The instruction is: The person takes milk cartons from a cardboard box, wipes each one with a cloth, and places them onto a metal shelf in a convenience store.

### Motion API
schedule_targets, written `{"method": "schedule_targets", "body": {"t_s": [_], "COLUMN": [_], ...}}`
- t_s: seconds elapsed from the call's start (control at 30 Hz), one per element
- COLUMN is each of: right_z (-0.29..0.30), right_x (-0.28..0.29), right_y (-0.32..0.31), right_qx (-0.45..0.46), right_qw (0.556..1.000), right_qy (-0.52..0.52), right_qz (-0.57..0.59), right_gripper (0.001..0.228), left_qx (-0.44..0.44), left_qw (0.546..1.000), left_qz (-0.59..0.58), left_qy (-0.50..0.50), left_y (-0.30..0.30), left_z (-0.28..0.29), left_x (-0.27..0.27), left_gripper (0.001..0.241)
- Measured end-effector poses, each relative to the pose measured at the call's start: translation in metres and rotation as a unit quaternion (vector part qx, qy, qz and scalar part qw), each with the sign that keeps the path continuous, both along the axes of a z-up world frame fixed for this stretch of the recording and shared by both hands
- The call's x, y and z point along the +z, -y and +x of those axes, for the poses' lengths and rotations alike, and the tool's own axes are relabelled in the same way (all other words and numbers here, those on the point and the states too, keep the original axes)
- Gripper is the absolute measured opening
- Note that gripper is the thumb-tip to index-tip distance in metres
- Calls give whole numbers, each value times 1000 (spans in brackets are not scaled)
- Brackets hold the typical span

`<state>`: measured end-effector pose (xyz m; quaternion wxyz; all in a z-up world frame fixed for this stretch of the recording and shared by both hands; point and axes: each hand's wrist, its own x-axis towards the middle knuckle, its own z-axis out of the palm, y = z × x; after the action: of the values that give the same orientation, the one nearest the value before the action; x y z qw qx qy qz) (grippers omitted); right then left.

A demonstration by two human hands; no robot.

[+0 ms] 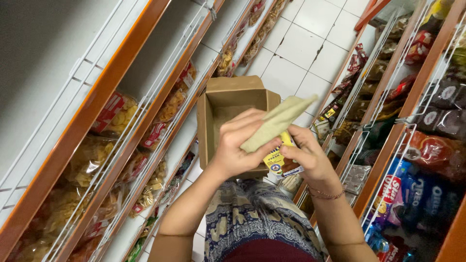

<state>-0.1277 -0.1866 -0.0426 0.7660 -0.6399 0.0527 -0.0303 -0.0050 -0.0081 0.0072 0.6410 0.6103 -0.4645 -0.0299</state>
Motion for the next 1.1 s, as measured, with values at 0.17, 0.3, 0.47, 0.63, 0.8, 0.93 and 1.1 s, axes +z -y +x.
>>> {"method": "schedule_targets", "body": {"t_s": [0.17, 0.3, 0.47, 0.63, 0.8, 0.93, 1.1], "right_z": [-5, 2, 10, 8, 10, 5, 4], "right_x": [-3, -9, -9, -13, -20, -12, -22], "right_y": [-10, -19, -8, -10, -31, -37, -46], "right_qx": [-97, -179, -269, -147, -148, -221, -187], "right_qw": [992, 974, 934, 956, 979, 970, 959], "right_qy": [-50, 41, 159, 149, 80, 74, 151], "right_qz": [71, 136, 173, 203, 112, -69, -148], "right_gripper": [40, 31, 38, 56, 53, 45, 52], "left_qx": [151, 150, 115, 104, -51, 55, 139], "left_qw": [987, 983, 989, 892, 934, 954, 952], "left_qz": [-56, -82, -90, -62, -114, -71, -7], "left_qy": [9, 65, -32, -434, -334, -287, -274], "left_y": [3, 13, 12, 8, 10, 16, 21], "left_z": [-19, -56, -78, -61, -42, -46, -41], "left_x": [-19, -58, -124, -132, -80, -54, -50], "left_gripper": [23, 34, 41, 56, 50, 43, 29]}}
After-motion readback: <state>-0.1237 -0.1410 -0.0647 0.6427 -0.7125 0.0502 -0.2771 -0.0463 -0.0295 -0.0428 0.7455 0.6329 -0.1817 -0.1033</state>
